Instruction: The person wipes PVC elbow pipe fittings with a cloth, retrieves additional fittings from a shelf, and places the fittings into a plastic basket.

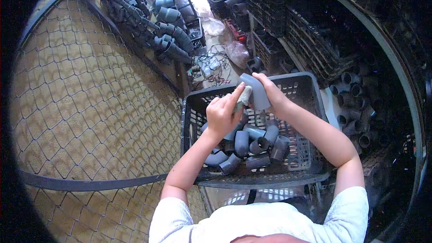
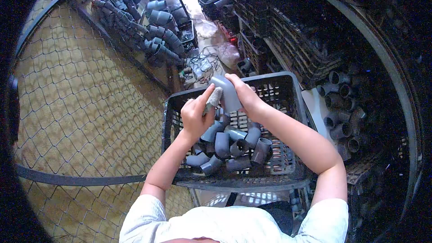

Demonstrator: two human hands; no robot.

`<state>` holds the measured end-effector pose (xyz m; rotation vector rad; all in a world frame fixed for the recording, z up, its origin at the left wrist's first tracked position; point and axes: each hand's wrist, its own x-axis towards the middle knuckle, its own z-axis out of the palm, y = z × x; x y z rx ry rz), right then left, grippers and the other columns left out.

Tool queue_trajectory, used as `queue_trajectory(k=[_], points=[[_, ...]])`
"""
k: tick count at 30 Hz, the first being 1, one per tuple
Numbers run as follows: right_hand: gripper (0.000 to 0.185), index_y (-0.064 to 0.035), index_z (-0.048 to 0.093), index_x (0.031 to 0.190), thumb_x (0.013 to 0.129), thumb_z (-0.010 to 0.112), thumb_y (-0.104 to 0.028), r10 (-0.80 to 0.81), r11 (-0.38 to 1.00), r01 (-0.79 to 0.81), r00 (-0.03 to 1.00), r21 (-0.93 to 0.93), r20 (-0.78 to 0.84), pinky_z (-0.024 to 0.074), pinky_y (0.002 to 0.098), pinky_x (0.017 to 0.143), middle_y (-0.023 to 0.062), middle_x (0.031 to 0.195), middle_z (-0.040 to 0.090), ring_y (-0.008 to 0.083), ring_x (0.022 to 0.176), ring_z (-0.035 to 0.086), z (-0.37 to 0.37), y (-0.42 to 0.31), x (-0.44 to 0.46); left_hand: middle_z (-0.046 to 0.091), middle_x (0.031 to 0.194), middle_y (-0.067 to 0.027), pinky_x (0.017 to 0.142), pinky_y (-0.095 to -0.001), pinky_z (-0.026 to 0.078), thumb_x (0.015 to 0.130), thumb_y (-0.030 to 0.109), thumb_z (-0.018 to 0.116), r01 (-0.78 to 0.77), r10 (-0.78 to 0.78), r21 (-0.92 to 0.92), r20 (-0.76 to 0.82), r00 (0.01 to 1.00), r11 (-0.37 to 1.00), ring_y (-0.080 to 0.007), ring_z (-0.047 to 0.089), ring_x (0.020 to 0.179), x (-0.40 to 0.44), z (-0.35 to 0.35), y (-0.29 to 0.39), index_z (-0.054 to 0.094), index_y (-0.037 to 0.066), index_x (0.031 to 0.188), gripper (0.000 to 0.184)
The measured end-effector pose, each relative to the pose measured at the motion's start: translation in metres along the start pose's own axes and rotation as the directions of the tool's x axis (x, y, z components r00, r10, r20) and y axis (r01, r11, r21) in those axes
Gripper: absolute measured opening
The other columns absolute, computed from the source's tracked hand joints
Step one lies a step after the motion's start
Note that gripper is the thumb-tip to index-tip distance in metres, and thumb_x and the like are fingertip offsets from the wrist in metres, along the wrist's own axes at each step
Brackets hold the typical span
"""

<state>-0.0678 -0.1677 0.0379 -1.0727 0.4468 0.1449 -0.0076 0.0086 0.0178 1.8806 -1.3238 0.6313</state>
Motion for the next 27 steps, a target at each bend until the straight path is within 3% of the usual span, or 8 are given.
queue_trajectory(k=[4,8,10,14,18,21,26,27], points=[[0.054,-0.0141,0.065,0.107,0.09,0.047,-0.062,0.057,0.998,-0.057,0.997,-0.001,-0.049,0.0499,0.0316,0.07,0.0017,0.09,0.067,0.0153,0.074,0.063,0.001,0.008,0.008,0.064,0.077,-0.0083,0.054,-0.0351,0.045,0.073,0.005,0.062,-0.06,0.057,-0.069,-0.038,0.998,0.996,-0.0239,0.058,0.058,-0.009,0.012,0.011,0.056,0.009,0.135,0.062],[0.054,-0.017,0.064,0.111,0.089,0.047,-0.063,0.04,0.999,-0.04,0.999,-0.017,-0.032,0.05,0.029,0.065,0.0004,0.092,0.066,0.0135,0.073,0.063,0.004,-0.001,-0.004,0.058,0.071,-0.0057,0.053,-0.035,0.044,0.073,0.011,0.064,-0.236,0.225,0.049,0.17,0.959,0.971,-0.0229,0.055,0.056,-0.007,-0.003,0.015,0.06,0.011,0.132,0.059],[0.054,-0.0177,0.064,0.112,0.089,0.047,-0.063,0.088,0.996,-0.088,0.996,-0.015,-0.035,0.0502,0.0281,0.063,0.0001,0.091,0.066,0.0125,0.073,0.063,0.008,-0.004,-0.01,0.057,0.07,-0.0053,0.053,-0.0363,0.044,0.073,0.01,0.064,-0.105,0.105,0.008,-0.048,0.993,0.994,-0.0238,0.055,0.056,0.0,0.003,-0.002,0.059,0.011,0.133,0.06],[0.053,-0.0174,0.064,0.113,0.09,0.047,-0.062,0.05,0.999,-0.05,0.998,-0.002,-0.041,0.0498,0.0275,0.061,0.0001,0.091,0.067,0.0111,0.074,0.063,0.005,-0.003,-0.005,0.069,0.095,-0.0154,0.063,-0.0398,0.05,0.071,0.004,0.062,-0.068,0.069,-0.046,0.023,0.997,0.997,-0.0299,0.063,0.068,-0.012,0.005,0.003,0.055,0.007,0.135,0.064],[0.051,-0.012,0.066,0.103,0.091,0.048,-0.058,-0.015,1.0,0.015,0.999,-0.003,-0.034,0.049,0.0277,0.068,0.0038,0.09,0.066,0.0151,0.077,0.063,-0.003,0.003,0.0,0.069,0.094,-0.0148,0.063,-0.0397,0.052,0.072,0.004,0.062,-0.119,0.104,0.029,0.314,0.944,0.992,-0.0301,0.065,0.07,-0.015,-0.005,0.024,0.056,0.008,0.134,0.062],[0.05,-0.0142,0.064,0.107,0.091,0.048,-0.059,0.024,0.998,-0.024,1.0,0.066,-0.009,0.0484,0.0279,0.066,0.0021,0.088,0.065,0.0132,0.075,0.061,-0.002,0.004,-0.004,0.061,0.075,-0.0084,0.053,-0.0392,0.048,0.07,0.005,0.063,-0.039,0.037,-0.057,-0.039,0.999,0.998,-0.028,0.058,0.059,-0.003,0.006,0.002,0.055,0.014,0.136,0.067],[0.052,-0.0154,0.065,0.107,0.09,0.048,-0.061,0.013,1.0,-0.014,0.999,-0.013,-0.044,0.0492,0.0297,0.067,0.0026,0.088,0.066,0.0137,0.074,0.062,-0.007,0.012,0.008,0.066,0.082,-0.0106,0.055,-0.037,0.05,0.069,0.004,0.063,-0.063,0.068,-0.163,0.028,0.997,0.985,-0.0264,0.061,0.059,-0.016,0.014,0.026,0.059,0.014,0.133,0.065],[0.053,-0.0154,0.066,0.106,0.089,0.048,-0.062,-0.006,0.998,0.002,0.996,-0.057,-0.084,0.0488,0.0288,0.067,0.003,0.089,0.066,0.0139,0.075,0.062,-0.008,0.012,0.008,0.067,0.085,-0.0112,0.058,-0.0381,0.051,0.068,0.004,0.062,-0.129,0.132,-0.028,0.176,0.975,0.991,-0.0281,0.063,0.062,-0.017,0.007,0.025,0.058,0.012,0.134,0.066]])
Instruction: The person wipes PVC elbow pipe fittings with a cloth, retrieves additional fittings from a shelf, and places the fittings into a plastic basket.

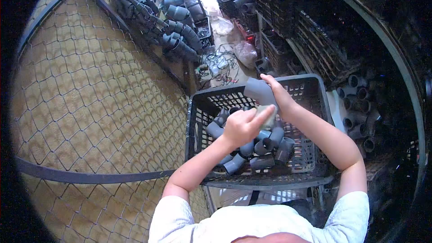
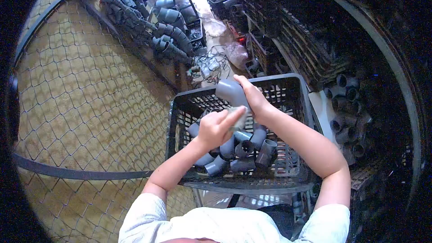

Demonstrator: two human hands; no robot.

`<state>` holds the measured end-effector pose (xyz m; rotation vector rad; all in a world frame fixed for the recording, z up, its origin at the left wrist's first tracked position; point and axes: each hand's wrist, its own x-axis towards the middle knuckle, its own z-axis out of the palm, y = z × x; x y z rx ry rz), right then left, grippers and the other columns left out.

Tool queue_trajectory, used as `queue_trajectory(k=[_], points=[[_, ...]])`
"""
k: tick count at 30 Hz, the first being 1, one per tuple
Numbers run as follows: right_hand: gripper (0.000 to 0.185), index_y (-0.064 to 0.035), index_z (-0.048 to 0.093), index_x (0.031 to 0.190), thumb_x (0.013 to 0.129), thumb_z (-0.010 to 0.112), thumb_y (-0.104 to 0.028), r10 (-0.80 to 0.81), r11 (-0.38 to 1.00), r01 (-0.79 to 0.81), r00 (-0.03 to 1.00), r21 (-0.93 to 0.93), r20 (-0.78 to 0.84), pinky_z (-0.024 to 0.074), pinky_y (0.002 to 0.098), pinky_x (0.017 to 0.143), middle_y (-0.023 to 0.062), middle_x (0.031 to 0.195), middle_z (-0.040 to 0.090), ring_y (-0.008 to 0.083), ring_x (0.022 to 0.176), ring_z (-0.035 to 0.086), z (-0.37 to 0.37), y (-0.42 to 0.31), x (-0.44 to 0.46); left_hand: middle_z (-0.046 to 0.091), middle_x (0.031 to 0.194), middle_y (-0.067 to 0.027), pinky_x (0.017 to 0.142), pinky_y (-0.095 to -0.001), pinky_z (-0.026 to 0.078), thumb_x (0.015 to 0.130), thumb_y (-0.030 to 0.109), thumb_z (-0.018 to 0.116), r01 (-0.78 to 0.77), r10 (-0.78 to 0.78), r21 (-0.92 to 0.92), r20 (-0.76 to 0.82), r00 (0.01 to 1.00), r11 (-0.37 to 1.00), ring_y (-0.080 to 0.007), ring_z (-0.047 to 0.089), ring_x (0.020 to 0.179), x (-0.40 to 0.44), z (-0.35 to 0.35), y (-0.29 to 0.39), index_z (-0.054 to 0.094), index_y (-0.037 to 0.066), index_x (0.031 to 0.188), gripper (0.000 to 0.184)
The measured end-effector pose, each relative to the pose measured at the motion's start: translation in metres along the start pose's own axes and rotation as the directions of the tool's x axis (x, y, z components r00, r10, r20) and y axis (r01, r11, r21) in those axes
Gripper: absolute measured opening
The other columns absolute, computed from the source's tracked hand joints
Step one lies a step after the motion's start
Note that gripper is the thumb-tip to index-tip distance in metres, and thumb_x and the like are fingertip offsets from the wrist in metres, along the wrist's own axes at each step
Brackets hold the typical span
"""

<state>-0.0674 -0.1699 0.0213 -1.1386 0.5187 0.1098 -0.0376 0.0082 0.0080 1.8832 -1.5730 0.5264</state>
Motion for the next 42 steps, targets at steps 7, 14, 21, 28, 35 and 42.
queue_trajectory(k=[7,14,21,28,35,42], points=[[0.051,-0.0207,0.064,0.107,0.092,0.043,-0.064,0.111,0.993,-0.114,0.988,0.025,0.107,0.0489,0.029,0.066,0.0009,0.087,0.065,0.0108,0.077,0.061,0.006,-0.008,-0.014,0.058,0.068,-0.009,0.052,-0.0371,0.048,0.065,0.004,0.064,0.168,-0.164,-0.004,-0.233,0.958,0.986,-0.0262,0.057,0.055,0.006,-0.009,-0.032,0.057,0.013,0.136,0.071],[0.05,-0.0194,0.061,0.113,0.093,0.046,-0.063,0.096,0.989,-0.118,0.97,0.087,0.224,0.0523,0.0345,0.069,0.0011,0.095,0.064,0.0115,0.083,0.061,0.006,-0.01,-0.01,0.065,0.079,-0.0104,0.058,-0.0356,0.051,0.073,0.008,0.062,0.077,-0.075,0.03,-0.046,0.996,0.997,-0.0246,0.063,0.062,0.004,-0.014,-0.027,0.06,0.008,0.133,0.06],[0.047,-0.0084,0.059,0.122,0.101,0.048,-0.049,-0.226,0.966,0.249,0.948,-0.075,0.226,0.0521,0.0302,0.081,0.004,0.106,0.066,0.0114,0.095,0.063,0.008,0.001,-0.01,0.071,0.095,-0.017,0.062,-0.0357,0.054,0.068,0.004,0.061,0.04,-0.059,-0.161,-0.117,0.991,0.986,-0.0296,0.068,0.068,0.0,-0.014,-0.012,0.06,0.006,0.131,0.063],[0.046,-0.0073,0.064,0.11,0.099,0.049,-0.05,-0.12,0.991,0.128,0.983,-0.049,0.139,0.0521,0.0282,0.068,0.0029,0.096,0.066,0.0127,0.081,0.063,0.017,-0.01,-0.023,0.068,0.084,-0.0126,0.056,-0.0381,0.052,0.067,0.006,0.064,0.137,-0.136,-0.008,-0.203,0.97,0.991,-0.0271,0.063,0.06,0.008,-0.017,-0.03,0.059,0.008,0.132,0.065],[0.048,-0.0065,0.064,0.112,0.099,0.05,-0.05,-0.082,0.985,0.095,0.992,-0.147,0.092,0.0479,0.0274,0.079,0.0019,0.096,0.066,0.0113,0.088,0.061,0.01,-0.011,-0.019,0.07,0.09,-0.0152,0.058,-0.0387,0.053,0.069,0.007,0.067,0.222,-0.221,0.07,-0.017,0.975,0.973,-0.0291,0.066,0.064,0.007,-0.013,-0.031,0.056,0.012,0.137,0.069],[0.052,-0.0104,0.064,0.113,0.097,0.045,-0.055,-0.089,0.994,0.095,0.992,-0.059,0.094,0.0486,0.0302,0.08,0.0039,0.097,0.066,0.0143,0.089,0.062,0.002,0.003,-0.001,0.069,0.082,-0.009,0.055,-0.0348,0.051,0.063,0.011,0.065,-0.074,0.072,0.069,0.03,0.997,0.995,-0.0229,0.062,0.058,0.002,-0.016,-0.017,0.062,0.01,0.131,0.068]])
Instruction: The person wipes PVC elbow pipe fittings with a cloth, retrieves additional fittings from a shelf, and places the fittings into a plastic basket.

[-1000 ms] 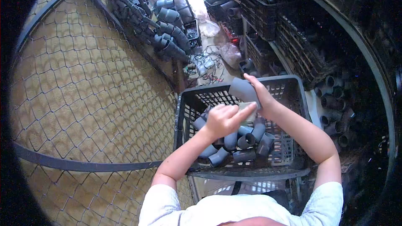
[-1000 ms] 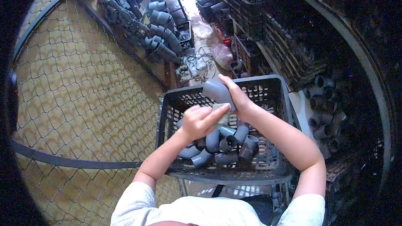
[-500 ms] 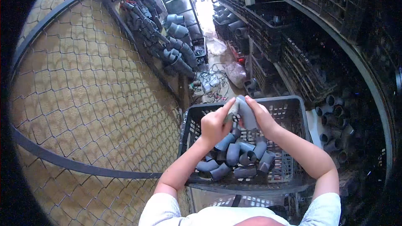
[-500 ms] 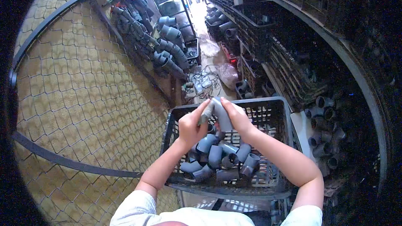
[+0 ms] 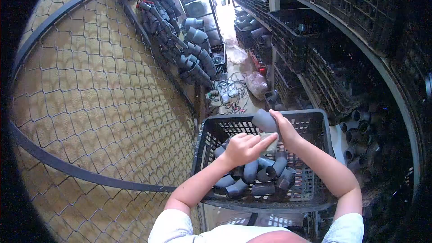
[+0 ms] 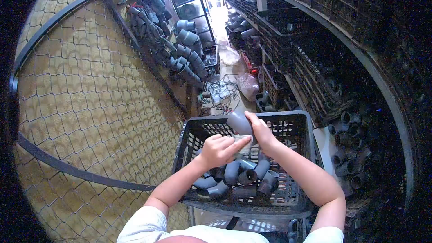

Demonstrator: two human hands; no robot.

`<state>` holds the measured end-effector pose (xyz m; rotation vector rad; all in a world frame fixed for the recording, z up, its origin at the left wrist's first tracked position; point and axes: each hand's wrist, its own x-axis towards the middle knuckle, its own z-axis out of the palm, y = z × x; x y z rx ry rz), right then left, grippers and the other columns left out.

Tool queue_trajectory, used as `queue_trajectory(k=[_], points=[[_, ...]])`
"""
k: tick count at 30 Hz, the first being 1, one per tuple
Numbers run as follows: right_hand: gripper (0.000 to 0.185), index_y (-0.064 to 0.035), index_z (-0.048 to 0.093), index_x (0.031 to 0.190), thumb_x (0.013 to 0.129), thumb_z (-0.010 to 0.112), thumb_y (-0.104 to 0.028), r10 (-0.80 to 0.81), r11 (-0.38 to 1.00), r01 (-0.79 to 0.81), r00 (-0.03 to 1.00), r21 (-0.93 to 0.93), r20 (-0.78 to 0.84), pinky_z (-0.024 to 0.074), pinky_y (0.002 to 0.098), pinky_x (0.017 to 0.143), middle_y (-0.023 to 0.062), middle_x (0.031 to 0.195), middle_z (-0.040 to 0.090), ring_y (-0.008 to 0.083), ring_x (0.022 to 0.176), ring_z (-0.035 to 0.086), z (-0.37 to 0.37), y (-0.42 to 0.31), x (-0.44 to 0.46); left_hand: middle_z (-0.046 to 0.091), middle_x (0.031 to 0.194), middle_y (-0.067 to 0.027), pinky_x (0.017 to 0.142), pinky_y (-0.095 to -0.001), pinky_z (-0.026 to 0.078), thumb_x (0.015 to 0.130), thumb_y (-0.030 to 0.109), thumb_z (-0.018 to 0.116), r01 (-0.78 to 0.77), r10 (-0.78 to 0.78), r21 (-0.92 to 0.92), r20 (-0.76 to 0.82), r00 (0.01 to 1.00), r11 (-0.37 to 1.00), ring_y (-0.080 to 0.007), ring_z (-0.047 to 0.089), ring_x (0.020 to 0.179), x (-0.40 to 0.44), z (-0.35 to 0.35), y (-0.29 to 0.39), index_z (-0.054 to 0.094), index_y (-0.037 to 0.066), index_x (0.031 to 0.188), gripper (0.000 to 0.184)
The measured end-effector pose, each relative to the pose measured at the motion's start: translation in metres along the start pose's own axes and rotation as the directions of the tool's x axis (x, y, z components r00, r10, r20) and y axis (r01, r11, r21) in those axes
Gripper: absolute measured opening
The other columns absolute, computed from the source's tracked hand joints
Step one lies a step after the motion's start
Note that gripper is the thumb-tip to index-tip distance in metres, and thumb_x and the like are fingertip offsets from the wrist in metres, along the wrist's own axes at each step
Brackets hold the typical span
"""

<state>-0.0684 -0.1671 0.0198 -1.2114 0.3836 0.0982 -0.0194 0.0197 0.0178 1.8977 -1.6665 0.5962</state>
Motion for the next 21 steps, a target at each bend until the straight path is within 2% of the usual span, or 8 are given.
queue_trajectory(k=[3,5,8,11,15,17,18,21], points=[[0.046,-0.0102,0.061,0.116,0.097,0.046,-0.05,0.106,0.986,-0.111,0.993,0.127,0.047,0.0541,0.0362,0.078,0.0061,0.098,0.067,0.0181,0.085,0.065,0.003,-0.012,-0.007,0.064,0.074,-0.0065,0.054,-0.0356,0.049,0.069,0.01,0.068,0.187,-0.182,0.058,-0.091,0.979,0.981,-0.0224,0.061,0.057,0.001,-0.002,-0.017,0.054,0.013,0.14,0.072],[0.045,-0.0102,0.06,0.118,0.097,0.047,-0.049,0.187,0.947,-0.225,0.967,0.23,0.175,0.0557,0.04,0.078,0.0074,0.105,0.066,0.0192,0.088,0.064,-0.003,-0.015,-0.008,0.065,0.075,-0.0142,0.055,-0.0397,0.05,0.076,0.01,0.067,0.301,-0.309,-0.075,-0.124,0.943,0.951,-0.0298,0.062,0.059,-0.005,0.004,-0.033,0.052,0.008,0.14,0.066],[0.045,-0.0106,0.058,0.119,0.097,0.047,-0.048,0.223,0.934,-0.266,0.955,0.238,0.193,0.0588,0.0429,0.075,0.0084,0.105,0.066,0.0206,0.085,0.066,0.006,-0.026,-0.016,0.069,0.084,-0.0147,0.059,-0.0389,0.053,0.076,0.013,0.069,0.248,-0.259,-0.166,-0.05,0.965,0.954,-0.0273,0.066,0.065,-0.015,0.006,-0.02,0.053,0.007,0.139,0.065],[0.045,-0.0131,0.058,0.121,0.096,0.05,-0.05,0.204,0.958,-0.239,0.957,0.158,0.207,0.0586,0.0411,0.08,0.0064,0.106,0.065,0.0197,0.088,0.067,0.002,-0.022,-0.014,0.067,0.078,-0.0138,0.055,-0.0379,0.05,0.074,0.008,0.067,-0.009,-0.014,-0.163,-0.143,0.99,0.987,-0.0278,0.063,0.06,-0.002,-0.001,-0.013,0.057,0.003,0.134,0.061],[0.047,-0.0187,0.054,0.126,0.092,0.057,-0.052,0.105,0.99,-0.121,0.975,0.073,0.196,0.0561,0.0371,0.076,0.0038,0.114,0.059,0.0153,0.097,0.064,-0.001,-0.014,-0.012,0.069,0.083,-0.0162,0.055,-0.0376,0.05,0.077,0.01,0.067,0.277,-0.296,-0.126,-0.17,0.94,0.953,-0.0286,0.064,0.06,-0.006,0.007,-0.028,0.059,0.005,0.133,0.056],[0.048,-0.0191,0.053,0.125,0.091,0.059,-0.052,0.157,0.986,-0.162,0.978,0.025,0.135,0.0549,0.0356,0.073,0.0046,0.116,0.058,0.0145,0.099,0.063,0.001,-0.018,-0.011,0.069,0.08,-0.0138,0.055,-0.0378,0.05,0.077,0.01,0.067,0.256,-0.265,-0.109,-0.078,0.961,0.96,-0.0286,0.063,0.059,-0.009,0.004,-0.017,0.059,0.005,0.133,0.057],[0.049,-0.0175,0.051,0.123,0.091,0.058,-0.054,0.151,0.988,-0.151,0.983,-0.007,0.101,0.0536,0.034,0.073,0.0056,0.112,0.059,0.0149,0.095,0.063,0.004,-0.021,-0.015,0.067,0.076,-0.0102,0.053,-0.0375,0.049,0.076,0.01,0.067,0.1,-0.128,-0.144,-0.199,0.972,0.985,-0.0265,0.062,0.057,-0.008,0.012,-0.012,0.059,0.006,0.133,0.058],[0.05,-0.0158,0.05,0.12,0.091,0.058,-0.056,0.088,0.995,-0.092,0.989,0.03,0.122,0.0531,0.0329,0.074,0.0059,0.103,0.061,0.0147,0.089,0.063,-0.001,-0.012,-0.007,0.063,0.072,-0.0065,0.054,-0.0353,0.049,0.071,0.014,0.066,-0.047,0.049,-0.025,0.055,0.997,0.999,-0.0218,0.059,0.056,0.005,-0.012,0.006,0.06,0.007,0.133,0.063]])
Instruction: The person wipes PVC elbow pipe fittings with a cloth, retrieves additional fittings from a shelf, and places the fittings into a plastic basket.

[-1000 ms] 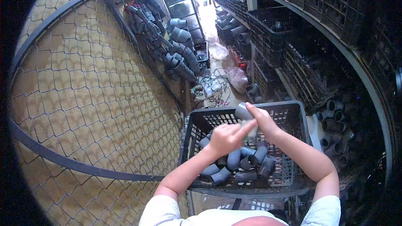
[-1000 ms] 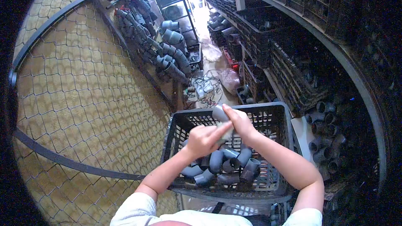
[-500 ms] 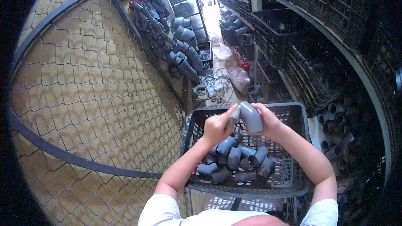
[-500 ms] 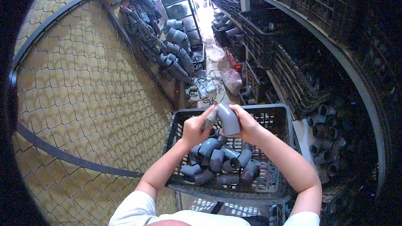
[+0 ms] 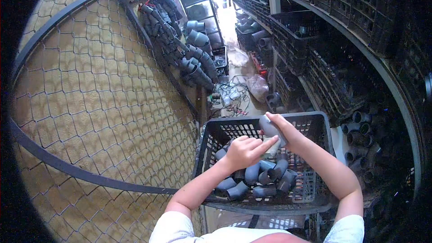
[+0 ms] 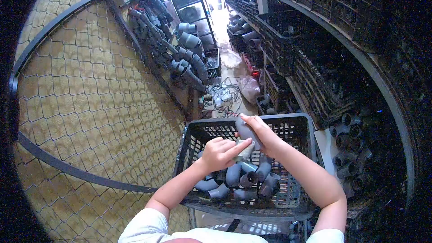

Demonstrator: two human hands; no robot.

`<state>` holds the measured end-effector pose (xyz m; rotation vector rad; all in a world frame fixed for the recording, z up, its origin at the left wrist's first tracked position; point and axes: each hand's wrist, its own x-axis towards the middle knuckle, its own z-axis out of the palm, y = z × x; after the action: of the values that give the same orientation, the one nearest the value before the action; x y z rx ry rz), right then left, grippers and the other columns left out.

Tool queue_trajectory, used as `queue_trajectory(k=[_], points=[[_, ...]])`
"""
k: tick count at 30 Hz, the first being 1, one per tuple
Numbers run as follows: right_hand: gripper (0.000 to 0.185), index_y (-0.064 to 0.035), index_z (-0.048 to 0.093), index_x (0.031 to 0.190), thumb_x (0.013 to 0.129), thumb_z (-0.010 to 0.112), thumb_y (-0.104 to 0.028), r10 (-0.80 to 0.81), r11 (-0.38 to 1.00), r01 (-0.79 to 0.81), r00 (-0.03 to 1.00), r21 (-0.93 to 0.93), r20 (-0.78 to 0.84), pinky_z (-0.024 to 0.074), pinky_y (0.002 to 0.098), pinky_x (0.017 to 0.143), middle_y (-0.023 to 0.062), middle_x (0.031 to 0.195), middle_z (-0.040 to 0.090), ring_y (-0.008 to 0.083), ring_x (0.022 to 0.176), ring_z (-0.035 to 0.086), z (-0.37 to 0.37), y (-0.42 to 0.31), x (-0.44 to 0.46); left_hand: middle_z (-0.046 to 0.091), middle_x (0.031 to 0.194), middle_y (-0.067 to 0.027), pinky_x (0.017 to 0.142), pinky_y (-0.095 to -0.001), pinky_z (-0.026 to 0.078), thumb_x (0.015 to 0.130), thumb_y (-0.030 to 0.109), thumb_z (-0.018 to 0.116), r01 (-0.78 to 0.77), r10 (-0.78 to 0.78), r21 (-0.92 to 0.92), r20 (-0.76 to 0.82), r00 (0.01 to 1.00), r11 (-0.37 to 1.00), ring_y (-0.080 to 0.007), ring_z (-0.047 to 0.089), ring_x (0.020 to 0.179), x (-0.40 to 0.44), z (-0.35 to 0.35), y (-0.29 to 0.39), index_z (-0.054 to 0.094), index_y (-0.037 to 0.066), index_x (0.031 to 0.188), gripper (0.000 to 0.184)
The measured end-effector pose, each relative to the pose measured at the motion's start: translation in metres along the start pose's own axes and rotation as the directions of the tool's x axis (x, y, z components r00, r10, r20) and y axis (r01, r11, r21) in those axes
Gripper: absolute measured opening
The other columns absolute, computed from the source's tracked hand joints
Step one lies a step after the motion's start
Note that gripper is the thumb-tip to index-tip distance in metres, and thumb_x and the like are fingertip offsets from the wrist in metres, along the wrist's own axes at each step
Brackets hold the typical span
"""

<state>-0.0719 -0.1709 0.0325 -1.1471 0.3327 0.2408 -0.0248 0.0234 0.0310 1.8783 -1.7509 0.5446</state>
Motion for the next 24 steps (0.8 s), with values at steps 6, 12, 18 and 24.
queue_trajectory(k=[6,12,18,24], points=[[0.053,-0.0189,0.06,0.109,0.094,0.041,-0.066,0.115,0.993,-0.116,0.99,-0.009,-0.084,0.0493,0.0308,0.066,0.0009,0.093,0.063,0.0132,0.08,0.061,0.005,0.0,-0.001,0.058,0.067,-0.0081,0.053,-0.0375,0.049,0.079,0.014,0.065,0.315,-0.317,-0.039,-0.162,0.934,0.948,-0.0271,0.058,0.055,-0.01,0.019,-0.018,0.055,0.011,0.138,0.06],[0.041,-0.0176,0.054,0.116,0.101,0.041,-0.053,-0.078,0.997,0.075,0.989,-0.03,-0.126,0.0485,0.0347,0.075,0.0019,0.103,0.059,0.0134,0.09,0.058,-0.008,0.012,0.011,0.058,0.065,-0.0054,0.05,-0.0353,0.047,0.072,0.017,0.069,0.215,-0.214,0.0,-0.109,0.971,0.977,-0.0225,0.059,0.054,0.001,0.013,0.006,0.061,0.013,0.133,0.062],[0.037,-0.0156,0.052,0.118,0.102,0.041,-0.048,-0.113,0.988,0.092,0.979,-0.127,-0.168,0.0491,0.0335,0.082,0.0047,0.106,0.057,0.0137,0.096,0.057,0.007,-0.004,-0.002,0.061,0.067,-0.0064,0.049,-0.0353,0.048,0.077,0.012,0.067,0.203,-0.217,-0.091,-0.192,0.957,0.975,-0.0224,0.059,0.052,-0.008,0.027,0.001,0.059,0.01,0.134,0.057],[0.045,-0.0171,0.053,0.118,0.103,0.034,-0.055,0.011,1.0,-0.01,0.974,0.003,-0.226,0.0464,0.0327,0.085,0.0014,0.1,0.058,0.012,0.093,0.055,0.011,-0.002,-0.003,0.058,0.063,-0.0028,0.05,-0.0342,0.047,0.077,0.015,0.067,0.236,-0.223,0.06,-0.17,0.96,0.97,-0.0187,0.058,0.052,-0.002,0.029,-0.014,0.06,0.011,0.133,0.057]])
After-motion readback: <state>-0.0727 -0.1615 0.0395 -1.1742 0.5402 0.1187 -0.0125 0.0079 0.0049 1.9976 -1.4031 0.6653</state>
